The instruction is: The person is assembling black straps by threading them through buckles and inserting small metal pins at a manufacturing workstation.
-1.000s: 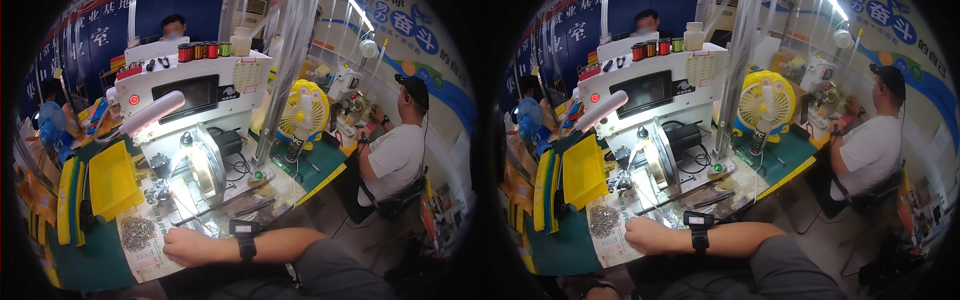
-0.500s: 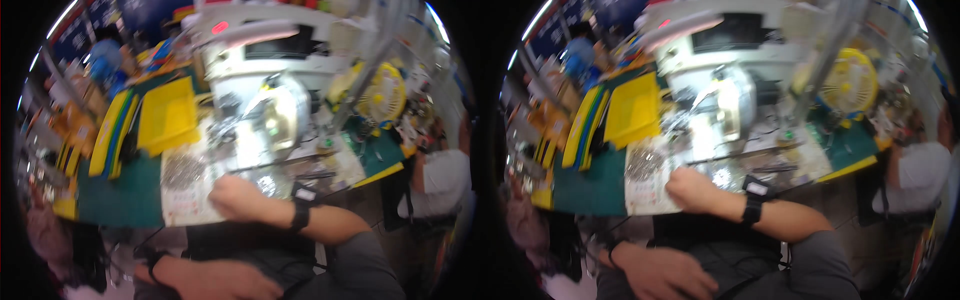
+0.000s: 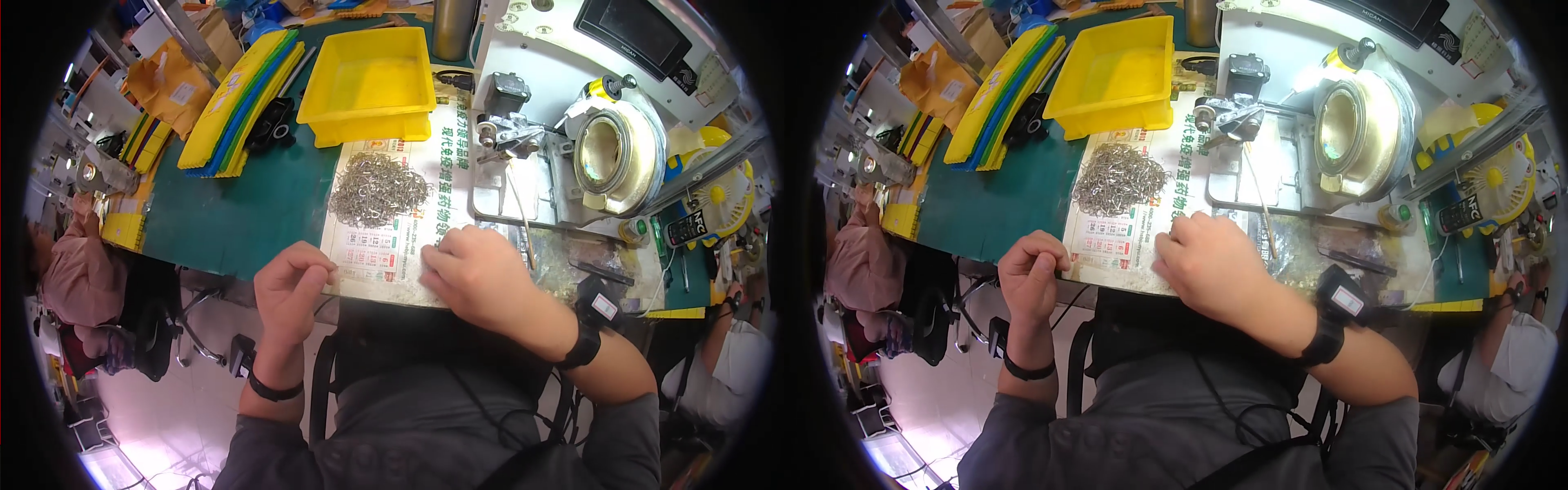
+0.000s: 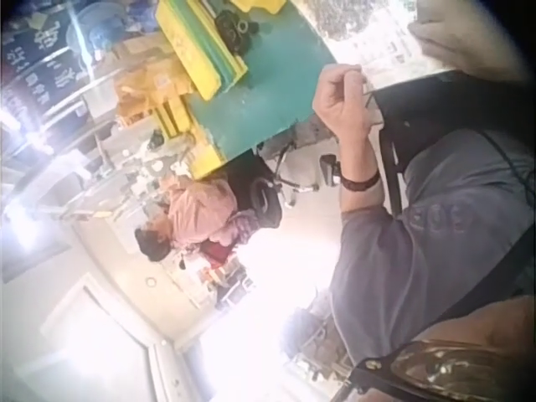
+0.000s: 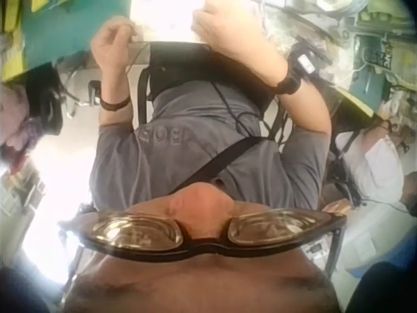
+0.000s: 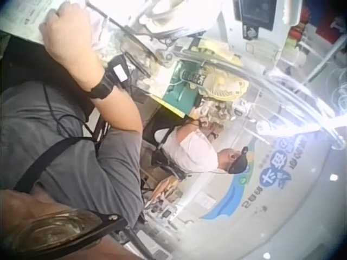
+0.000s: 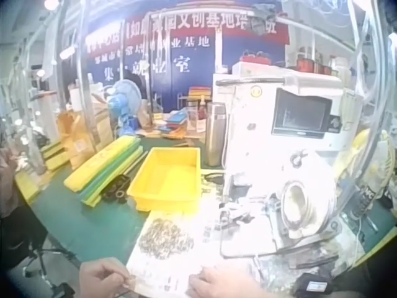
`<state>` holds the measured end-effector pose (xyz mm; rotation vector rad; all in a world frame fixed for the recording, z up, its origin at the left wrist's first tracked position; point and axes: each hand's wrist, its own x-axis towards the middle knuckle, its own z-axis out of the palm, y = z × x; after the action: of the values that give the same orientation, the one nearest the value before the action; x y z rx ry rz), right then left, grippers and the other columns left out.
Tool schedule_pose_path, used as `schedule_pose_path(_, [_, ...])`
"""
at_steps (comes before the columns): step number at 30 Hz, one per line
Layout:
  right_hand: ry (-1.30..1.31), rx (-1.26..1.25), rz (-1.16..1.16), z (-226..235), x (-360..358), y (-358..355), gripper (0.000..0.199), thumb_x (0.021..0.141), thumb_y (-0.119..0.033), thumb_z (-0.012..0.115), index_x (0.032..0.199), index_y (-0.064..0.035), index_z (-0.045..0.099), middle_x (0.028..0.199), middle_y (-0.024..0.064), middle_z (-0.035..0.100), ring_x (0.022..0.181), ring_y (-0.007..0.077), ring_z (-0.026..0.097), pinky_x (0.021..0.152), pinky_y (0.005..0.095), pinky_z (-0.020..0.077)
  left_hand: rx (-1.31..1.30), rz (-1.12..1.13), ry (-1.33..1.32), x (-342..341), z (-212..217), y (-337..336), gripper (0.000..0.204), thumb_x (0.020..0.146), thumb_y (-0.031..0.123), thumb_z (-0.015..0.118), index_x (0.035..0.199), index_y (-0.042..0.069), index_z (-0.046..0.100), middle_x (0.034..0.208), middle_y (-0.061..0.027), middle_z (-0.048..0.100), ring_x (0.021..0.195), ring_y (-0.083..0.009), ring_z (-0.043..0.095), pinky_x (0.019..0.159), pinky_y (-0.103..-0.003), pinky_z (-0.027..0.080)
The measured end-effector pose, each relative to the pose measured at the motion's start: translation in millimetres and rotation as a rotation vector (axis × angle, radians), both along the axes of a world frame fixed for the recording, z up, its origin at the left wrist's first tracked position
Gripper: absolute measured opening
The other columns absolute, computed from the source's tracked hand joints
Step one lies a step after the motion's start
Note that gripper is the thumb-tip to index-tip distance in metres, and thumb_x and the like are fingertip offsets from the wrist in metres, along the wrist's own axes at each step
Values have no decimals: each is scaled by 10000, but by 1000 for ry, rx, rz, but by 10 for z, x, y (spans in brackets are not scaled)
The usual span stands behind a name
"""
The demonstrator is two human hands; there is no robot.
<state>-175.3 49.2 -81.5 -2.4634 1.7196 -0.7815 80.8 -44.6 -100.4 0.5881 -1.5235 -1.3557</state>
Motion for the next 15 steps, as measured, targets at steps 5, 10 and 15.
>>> schedule_pose_path(5, [101, 65, 27, 38, -37, 346, 335, 826, -303, 739, 1046, -66, 649, 823, 57, 544, 757, 256, 563, 648, 392, 436, -62, -30, -135, 51, -37, 21, 88, 855, -75, 577, 867, -42, 658, 811, -74, 628, 743, -116, 566, 672, -247, 437])
schedule_pose_path(10, [13, 25, 0, 63, -63, 358, 320, 805, -304, 758, 1018, -87, 658, 843, 43, 563, 777, 250, 577, 658, 383, 445, -12, -66, -97, 10, -14, 4, 84, 845, -81, 587, 861, -44, 660, 817, -75, 634, 745, -121, 570, 678, -245, 435])
schedule_pose_path(15, [-110, 29, -77, 19, -150, 327, 211, 788, -238, 768, 912, -105, 662, 805, 55, 595, 745, 268, 611, 646, 404, 470, -70, -56, -162, -46, -35, 27, 82, 846, -81, 597, 873, -43, 663, 837, -75, 641, 762, -122, 572, 688, -246, 433])
